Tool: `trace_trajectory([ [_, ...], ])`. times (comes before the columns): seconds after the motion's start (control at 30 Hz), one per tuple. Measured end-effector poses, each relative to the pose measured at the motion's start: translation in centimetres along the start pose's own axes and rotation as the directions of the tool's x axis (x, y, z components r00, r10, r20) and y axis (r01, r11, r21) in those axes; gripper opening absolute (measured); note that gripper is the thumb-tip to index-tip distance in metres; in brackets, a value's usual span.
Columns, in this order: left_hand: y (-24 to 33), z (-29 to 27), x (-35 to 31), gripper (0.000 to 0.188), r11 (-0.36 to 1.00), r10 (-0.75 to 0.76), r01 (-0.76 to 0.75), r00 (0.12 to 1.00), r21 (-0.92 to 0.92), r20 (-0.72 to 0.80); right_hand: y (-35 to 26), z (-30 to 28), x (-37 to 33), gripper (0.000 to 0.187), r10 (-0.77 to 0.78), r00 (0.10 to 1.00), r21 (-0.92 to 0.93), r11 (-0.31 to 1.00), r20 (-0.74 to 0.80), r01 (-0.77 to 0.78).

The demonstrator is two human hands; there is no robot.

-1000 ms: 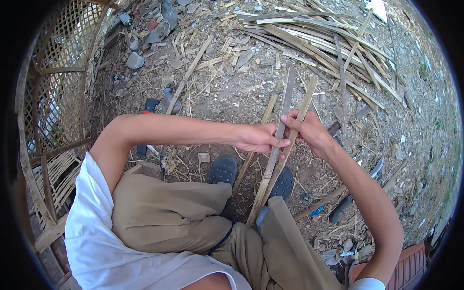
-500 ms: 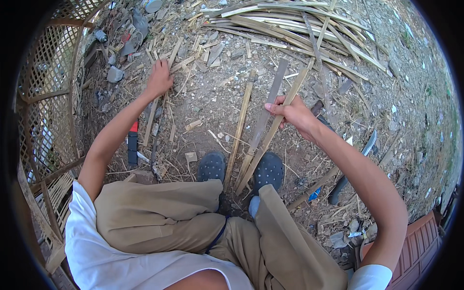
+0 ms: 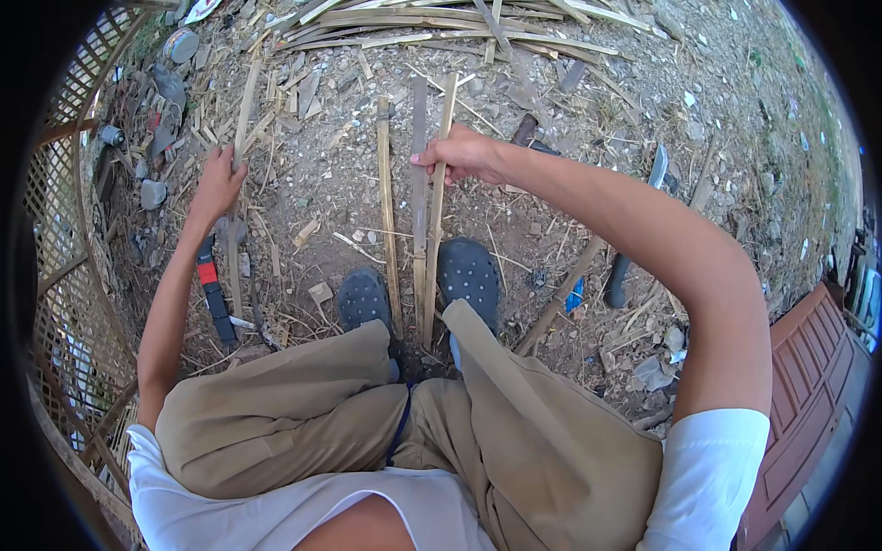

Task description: The person aligns and weaves bamboo strips together on the ground to form a lattice.

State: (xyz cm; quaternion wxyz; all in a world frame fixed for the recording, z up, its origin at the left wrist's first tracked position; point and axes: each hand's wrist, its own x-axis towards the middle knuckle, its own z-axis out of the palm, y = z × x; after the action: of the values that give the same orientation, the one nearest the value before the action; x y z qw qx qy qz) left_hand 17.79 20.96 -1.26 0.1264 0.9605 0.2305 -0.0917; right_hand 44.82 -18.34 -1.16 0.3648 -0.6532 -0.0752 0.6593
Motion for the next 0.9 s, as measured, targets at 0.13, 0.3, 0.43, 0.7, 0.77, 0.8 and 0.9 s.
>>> trace_trajectory([
  [0.13, 10.7, -0.4, -0.4, 0.044, 0.967, 0.062, 0.004, 0.967, -0.256, 0.249, 0.5, -0.4, 1.1, 0.024, 0.076, 0.997, 0.071, 0.995, 0.005, -0.076],
  [0.3, 13.3, 5.6, -2.2, 0.047, 0.826, 0.147, 0.115, 0.901, -0.552, 0.408, 0.3, 1.1, 1.6, 0.021, 0.046, 0.998, 0.084, 0.995, 0.043, -0.05],
  [0.43, 14.2, 6.6, -2.2, 0.038, 0.746, 0.156, 0.264, 0.824, -0.612, 0.545, -0.1, 1.9, 1.1, 0.02, 0.074, 0.994, 0.061, 0.995, 0.076, -0.078],
  [0.7, 13.1, 7.7, -1.9, 0.03, 0.622, 0.264, 0.388, 0.714, -0.681, 0.648, 0.4, 2.8, 0.6, 0.022, 0.098, 0.991, 0.104, 0.989, 0.09, -0.108],
  [0.77, 12.9, 7.9, -2.1, 0.031, 0.585, 0.314, 0.412, 0.679, -0.699, 0.663, 0.3, 3.0, 0.5, 0.021, 0.075, 0.993, 0.112, 0.99, 0.094, -0.085],
  [0.8, 12.8, 8.1, -2.2, 0.031, 0.569, 0.324, 0.415, 0.681, -0.71, 0.657, 0.2, 3.0, 0.6, 0.021, 0.063, 0.993, 0.116, 0.99, 0.096, -0.074],
  [0.9, 13.5, 8.2, -2.4, 0.029, 0.533, 0.379, 0.395, 0.679, -0.748, 0.629, 0.4, 3.1, 0.8, 0.019, 0.017, 0.995, 0.151, 0.988, 0.094, -0.031],
])
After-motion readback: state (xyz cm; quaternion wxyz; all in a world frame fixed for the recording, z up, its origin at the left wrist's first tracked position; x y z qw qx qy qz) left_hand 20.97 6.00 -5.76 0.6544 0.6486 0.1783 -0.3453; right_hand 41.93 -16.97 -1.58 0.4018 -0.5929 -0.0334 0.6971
